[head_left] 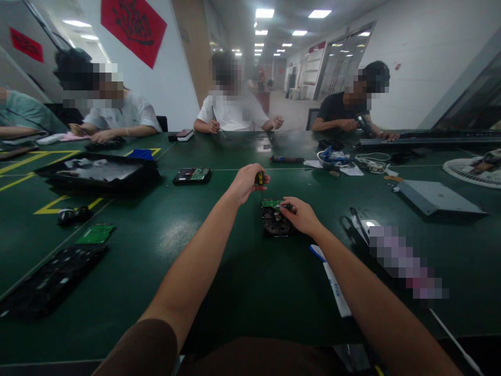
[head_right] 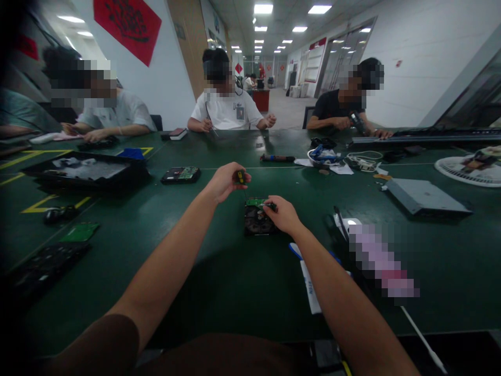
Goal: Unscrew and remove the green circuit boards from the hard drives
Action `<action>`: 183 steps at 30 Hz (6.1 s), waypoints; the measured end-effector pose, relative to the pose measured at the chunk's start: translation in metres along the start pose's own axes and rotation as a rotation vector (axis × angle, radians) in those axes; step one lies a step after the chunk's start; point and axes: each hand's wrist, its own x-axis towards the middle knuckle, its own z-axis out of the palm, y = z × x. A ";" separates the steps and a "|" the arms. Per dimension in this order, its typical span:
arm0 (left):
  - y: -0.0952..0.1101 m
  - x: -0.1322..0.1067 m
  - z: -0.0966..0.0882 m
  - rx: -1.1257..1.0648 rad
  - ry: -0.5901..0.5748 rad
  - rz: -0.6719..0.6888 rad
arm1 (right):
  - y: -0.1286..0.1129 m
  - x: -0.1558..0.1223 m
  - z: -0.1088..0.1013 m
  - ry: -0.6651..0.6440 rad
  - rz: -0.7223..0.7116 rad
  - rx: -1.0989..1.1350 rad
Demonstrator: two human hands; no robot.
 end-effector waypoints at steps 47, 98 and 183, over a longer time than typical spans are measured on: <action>0.003 -0.003 -0.001 -0.043 -0.073 -0.050 | 0.002 -0.004 -0.004 -0.040 0.056 -0.058; 0.003 -0.003 -0.002 0.102 -0.051 0.040 | -0.001 -0.005 -0.005 -0.041 -0.029 -0.035; -0.005 -0.001 0.001 0.182 -0.100 0.168 | 0.001 -0.006 -0.004 -0.041 -0.023 -0.019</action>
